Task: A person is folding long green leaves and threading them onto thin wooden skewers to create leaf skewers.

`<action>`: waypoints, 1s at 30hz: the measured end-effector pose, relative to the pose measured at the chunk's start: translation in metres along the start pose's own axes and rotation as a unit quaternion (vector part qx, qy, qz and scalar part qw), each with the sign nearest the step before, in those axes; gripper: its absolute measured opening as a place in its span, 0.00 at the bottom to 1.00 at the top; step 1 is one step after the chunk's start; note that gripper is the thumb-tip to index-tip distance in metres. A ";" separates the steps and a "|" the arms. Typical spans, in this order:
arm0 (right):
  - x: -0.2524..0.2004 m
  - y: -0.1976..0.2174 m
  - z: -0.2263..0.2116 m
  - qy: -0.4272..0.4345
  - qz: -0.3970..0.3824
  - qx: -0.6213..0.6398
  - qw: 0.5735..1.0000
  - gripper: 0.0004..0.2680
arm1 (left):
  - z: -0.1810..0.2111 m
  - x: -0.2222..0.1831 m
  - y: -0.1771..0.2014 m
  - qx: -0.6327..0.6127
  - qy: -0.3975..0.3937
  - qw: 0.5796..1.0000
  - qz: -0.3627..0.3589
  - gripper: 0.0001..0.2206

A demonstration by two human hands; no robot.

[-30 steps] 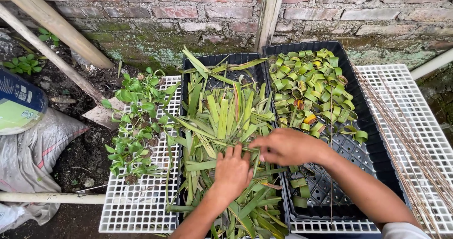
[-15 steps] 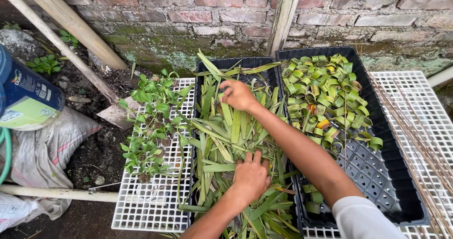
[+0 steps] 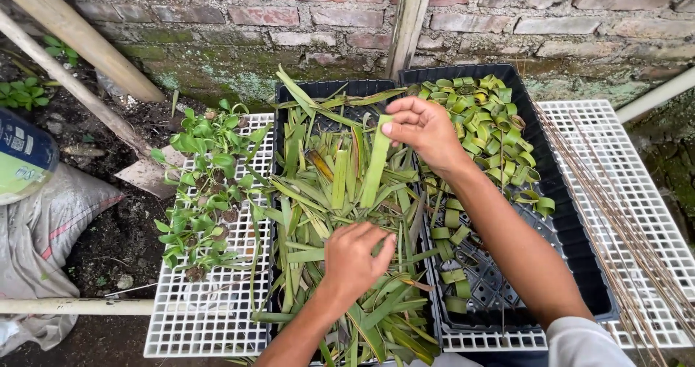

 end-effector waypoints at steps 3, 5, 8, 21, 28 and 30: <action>-0.018 0.007 0.007 -0.033 0.003 -0.023 0.999 0.09 | -0.014 0.001 0.012 -0.086 -0.017 0.991 0.102 0.10; -0.026 0.008 0.019 0.010 -0.037 -0.018 0.999 0.13 | -0.036 0.000 0.007 -0.165 0.044 0.979 0.114 0.18; -0.047 0.005 0.031 -0.031 -0.092 -0.070 0.993 0.11 | -0.035 0.003 0.002 -0.191 0.054 0.977 0.078 0.21; 0.029 -0.111 0.035 0.080 -0.217 -0.457 0.859 0.11 | 0.024 0.011 -0.017 -0.024 0.025 0.974 -0.225 0.26; 0.092 -0.183 0.107 0.023 -0.296 -0.584 0.756 0.23 | 0.008 -0.001 -0.067 0.090 0.056 0.892 -0.440 0.40; 0.095 -0.189 0.126 0.035 -0.325 -0.616 0.717 0.21 | 0.007 -0.002 -0.068 0.079 0.065 0.886 -0.453 0.39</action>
Point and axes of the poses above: each hand's wrist, its own x-axis towards the middle knuckle, its own y-axis out of the back of the hand, z = x × y, the point moved 7 cm from there along x, towards the middle knuckle
